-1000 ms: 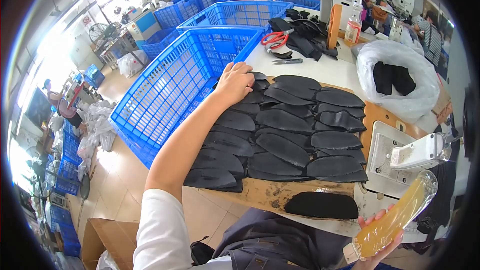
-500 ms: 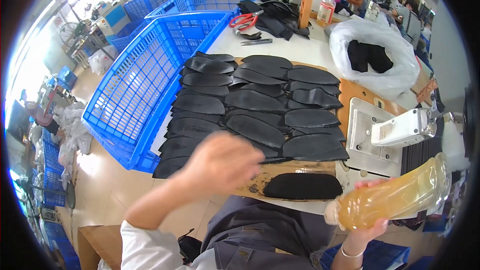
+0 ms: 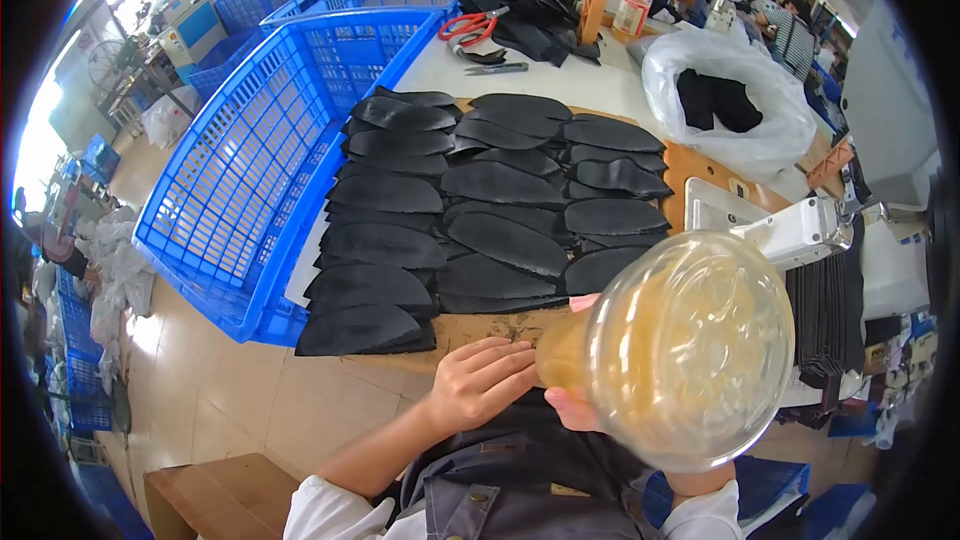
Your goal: Apply glue to the edges of multiple black shoe components using a squeeze bottle and organize them on a workbench.
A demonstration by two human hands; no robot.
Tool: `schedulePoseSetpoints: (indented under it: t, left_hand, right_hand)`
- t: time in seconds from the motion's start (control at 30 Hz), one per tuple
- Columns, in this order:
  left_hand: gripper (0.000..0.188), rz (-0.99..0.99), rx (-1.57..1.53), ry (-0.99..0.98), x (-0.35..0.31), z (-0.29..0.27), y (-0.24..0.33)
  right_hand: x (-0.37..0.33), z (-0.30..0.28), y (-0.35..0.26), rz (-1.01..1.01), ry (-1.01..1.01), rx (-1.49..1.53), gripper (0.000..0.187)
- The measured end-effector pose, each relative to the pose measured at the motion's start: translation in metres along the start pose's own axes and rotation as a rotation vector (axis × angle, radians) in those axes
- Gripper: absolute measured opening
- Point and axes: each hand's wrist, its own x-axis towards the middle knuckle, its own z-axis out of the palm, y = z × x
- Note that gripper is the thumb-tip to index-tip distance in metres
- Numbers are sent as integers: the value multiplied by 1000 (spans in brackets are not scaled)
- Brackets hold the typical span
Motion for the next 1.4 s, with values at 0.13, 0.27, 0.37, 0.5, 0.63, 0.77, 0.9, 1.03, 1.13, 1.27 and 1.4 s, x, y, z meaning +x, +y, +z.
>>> schedulePoseSetpoints:
  t: [0.13, 0.27, 0.37, 0.5, 0.63, 0.77, 0.9, 1.03, 1.13, 1.27, 1.4]
  left_hand:
    - [20, 26, 0, -5, 4, 2, 1]
    - [20, -42, 5, -38, -12, 1, -6]
    - [17, -17, 29, 9, -10, 7, -6]
    - [17, -14, 27, 4, -11, 7, -6]
    - [17, -17, 12, 20, -7, 9, -4]
    - [17, -34, 36, -1, -11, 5, -6]
    - [17, -129, -68, -36, -5, 4, 0]
    - [17, 4, -9, -18, 8, 10, 2]
    - [23, -5, 73, -49, -7, 0, -6]
    - [14, -17, 48, -53, 0, 1, -1]
    - [33, -172, -3, -179, 34, -11, 16]
  right_hand:
    - [-1, -3, 0, -33, 181, 98, 64]
    - [-2, -33, -1, 192, -151, -439, 63]
    - [-25, -60, 5, 65, -113, -874, 64]
    - [-61, -79, 17, 232, 318, -225, 73]
    - [-60, -82, 7, 200, 572, -216, 70]
    - [-17, -34, -9, 166, 259, 139, 65]
    - [-4, -39, -24, 189, 184, 5, 67]
    - [1, -51, -39, 245, 38, -167, 72]
    - [-43, -61, 11, 199, 132, -188, 62]
    - [-81, -98, 28, 197, 356, -599, 62]
    - [-104, -124, 32, 260, 664, -386, 65]
